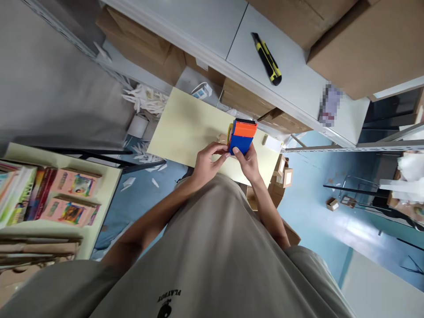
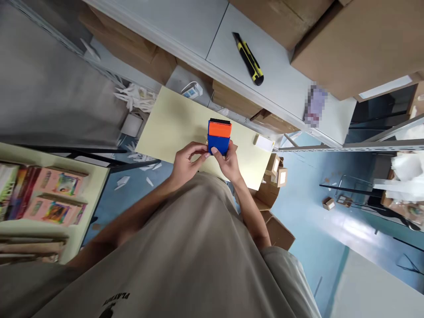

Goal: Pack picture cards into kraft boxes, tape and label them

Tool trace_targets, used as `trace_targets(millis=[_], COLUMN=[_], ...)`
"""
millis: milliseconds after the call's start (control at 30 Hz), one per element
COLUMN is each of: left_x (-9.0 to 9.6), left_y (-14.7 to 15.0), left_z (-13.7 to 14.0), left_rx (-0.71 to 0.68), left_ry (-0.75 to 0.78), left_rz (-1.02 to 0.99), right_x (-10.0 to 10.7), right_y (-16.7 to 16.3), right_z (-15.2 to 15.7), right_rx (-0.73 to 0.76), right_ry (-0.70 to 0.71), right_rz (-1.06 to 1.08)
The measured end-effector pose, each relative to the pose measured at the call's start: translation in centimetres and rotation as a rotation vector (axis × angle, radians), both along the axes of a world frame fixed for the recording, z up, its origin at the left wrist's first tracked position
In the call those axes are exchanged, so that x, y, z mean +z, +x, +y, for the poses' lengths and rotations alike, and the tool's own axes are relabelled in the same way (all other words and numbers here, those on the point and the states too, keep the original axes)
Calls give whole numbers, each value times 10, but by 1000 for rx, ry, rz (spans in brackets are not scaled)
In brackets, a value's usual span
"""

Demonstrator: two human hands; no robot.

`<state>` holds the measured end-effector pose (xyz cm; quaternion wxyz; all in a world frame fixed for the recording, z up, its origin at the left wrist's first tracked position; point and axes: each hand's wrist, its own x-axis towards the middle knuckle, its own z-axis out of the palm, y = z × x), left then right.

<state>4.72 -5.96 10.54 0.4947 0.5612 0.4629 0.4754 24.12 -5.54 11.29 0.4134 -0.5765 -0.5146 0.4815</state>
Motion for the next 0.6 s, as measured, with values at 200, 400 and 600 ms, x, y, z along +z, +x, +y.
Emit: trace_targets(millis=[200,400,600], left_x=[-9,-21,-6], left_y=[-40,-82,-96], left_z=[17,77,100], left_rx=[-107,-222,-389], left_ry=[-97,-364,-445], left_rz=[-14,-180,-274], right_x=[-4,18,52], right_y=[-18,-23,-34], right_z=[-2,-12,-16], right_rx=[25,152,275], right_ry=[-54,-149,-227], right_rz=[-70,-170,-372])
